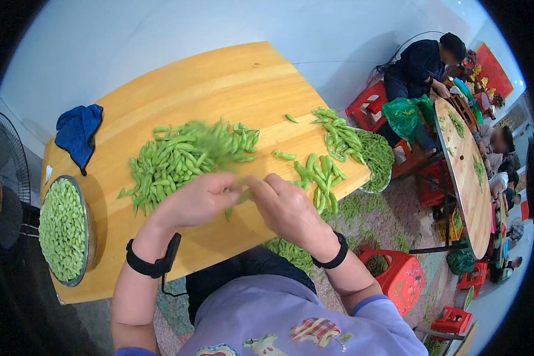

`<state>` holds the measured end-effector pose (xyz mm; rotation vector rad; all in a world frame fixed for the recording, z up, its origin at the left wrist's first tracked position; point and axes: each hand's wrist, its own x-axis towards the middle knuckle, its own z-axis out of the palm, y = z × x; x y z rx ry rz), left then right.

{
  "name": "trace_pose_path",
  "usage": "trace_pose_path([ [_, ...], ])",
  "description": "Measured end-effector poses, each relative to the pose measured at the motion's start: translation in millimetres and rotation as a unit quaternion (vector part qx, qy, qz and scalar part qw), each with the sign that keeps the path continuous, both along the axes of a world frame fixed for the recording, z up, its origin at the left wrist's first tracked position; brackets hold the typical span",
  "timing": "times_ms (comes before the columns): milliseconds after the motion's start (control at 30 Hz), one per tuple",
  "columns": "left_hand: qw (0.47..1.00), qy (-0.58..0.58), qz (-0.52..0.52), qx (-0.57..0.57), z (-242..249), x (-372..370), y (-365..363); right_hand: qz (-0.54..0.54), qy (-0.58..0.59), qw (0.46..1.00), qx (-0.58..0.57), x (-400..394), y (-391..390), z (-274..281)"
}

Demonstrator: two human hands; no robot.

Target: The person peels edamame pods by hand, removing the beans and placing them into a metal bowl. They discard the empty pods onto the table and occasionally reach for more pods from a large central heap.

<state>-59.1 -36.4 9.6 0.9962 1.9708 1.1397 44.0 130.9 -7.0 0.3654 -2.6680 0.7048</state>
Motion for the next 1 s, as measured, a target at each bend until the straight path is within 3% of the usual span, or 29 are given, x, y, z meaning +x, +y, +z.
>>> trace_pose_path([
  [33,1.000,-0.001,0.001,0.000,3,2,-2,0.002,0.018,0.999,-0.033,2,-1,-2],
  [100,0.973,-0.190,0.134,0.015,11,10,-4,-0.002,0.022,0.995,-0.093,4,-2,-7],
  [133,0.973,-0.190,0.134,0.015,7,17,-2,-0.007,0.027,0.988,-0.152,5,-3,-9],
  [167,0.966,-0.143,0.175,0.127,0,28,0,-0.009,0.028,0.988,-0.154,8,-6,-5],
  [200,0.943,-0.095,0.214,0.237,-5,36,1,-0.035,-0.065,0.972,-0.225,13,-11,3],
  [233,0.943,-0.097,0.215,0.234,-6,39,1,-0.060,-0.158,0.941,-0.292,17,-15,5],
  [333,0.943,-0.158,0.219,0.193,-6,47,-2,-0.019,-0.212,0.895,-0.393,23,-21,-7],
  [467,0.935,-0.202,0.220,0.190,2,47,-5,0.053,-0.167,0.881,-0.440,29,-11,-4],
  [533,0.934,-0.211,0.220,0.186,2,47,-6,0.030,-0.325,0.795,-0.511,30,2,5],
  [633,0.940,-0.197,0.208,0.184,1,53,0,0.079,-0.299,0.762,-0.569,35,-1,3],
  [900,0.947,-0.054,0.221,0.229,7,67,8,0.056,-0.240,0.828,-0.504,39,-5,12],
  [1000,0.948,-0.061,0.229,0.212,14,71,9,0.036,-0.212,0.852,-0.478,39,-6,9],
])
